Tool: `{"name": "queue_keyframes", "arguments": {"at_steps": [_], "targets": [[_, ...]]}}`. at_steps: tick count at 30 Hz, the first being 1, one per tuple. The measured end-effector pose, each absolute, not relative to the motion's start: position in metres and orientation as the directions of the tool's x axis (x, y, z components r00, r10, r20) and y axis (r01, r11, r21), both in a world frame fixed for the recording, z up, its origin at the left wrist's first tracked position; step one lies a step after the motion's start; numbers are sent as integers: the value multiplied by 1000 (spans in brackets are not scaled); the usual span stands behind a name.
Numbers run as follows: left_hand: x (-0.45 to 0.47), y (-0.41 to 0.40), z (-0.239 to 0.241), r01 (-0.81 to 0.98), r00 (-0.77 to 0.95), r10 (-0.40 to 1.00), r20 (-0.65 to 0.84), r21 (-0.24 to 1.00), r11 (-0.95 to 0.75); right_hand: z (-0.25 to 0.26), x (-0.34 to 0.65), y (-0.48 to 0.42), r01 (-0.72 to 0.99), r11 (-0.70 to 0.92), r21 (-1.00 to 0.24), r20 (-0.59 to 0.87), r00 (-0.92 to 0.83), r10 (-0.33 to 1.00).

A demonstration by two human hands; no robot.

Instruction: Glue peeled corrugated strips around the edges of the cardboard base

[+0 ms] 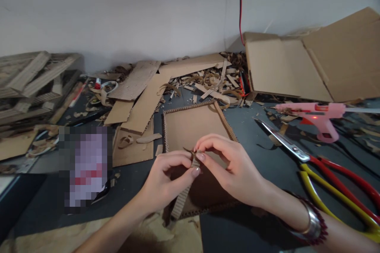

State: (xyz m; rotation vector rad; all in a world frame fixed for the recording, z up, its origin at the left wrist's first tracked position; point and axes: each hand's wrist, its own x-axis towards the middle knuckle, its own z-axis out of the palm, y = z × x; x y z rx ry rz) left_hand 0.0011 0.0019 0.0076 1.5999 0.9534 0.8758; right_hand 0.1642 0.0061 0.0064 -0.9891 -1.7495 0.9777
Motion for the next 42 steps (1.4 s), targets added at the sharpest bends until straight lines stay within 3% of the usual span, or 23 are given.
{"name": "queue_keyframes", "arguments": {"at_steps": [28, 33, 42], "targets": [[-2, 0, 8, 79, 460, 882, 97, 986, -150, 7, 165, 6, 182, 253, -950, 221, -180, 959], [-2, 0, 9, 87, 470, 877, 104, 983, -163, 9, 166, 6, 213, 179, -961, 149, -148, 978], [-4, -1, 10, 120, 514, 850, 116, 971, -205, 8, 166, 7, 49, 58, -997, 50, -140, 989]]}}
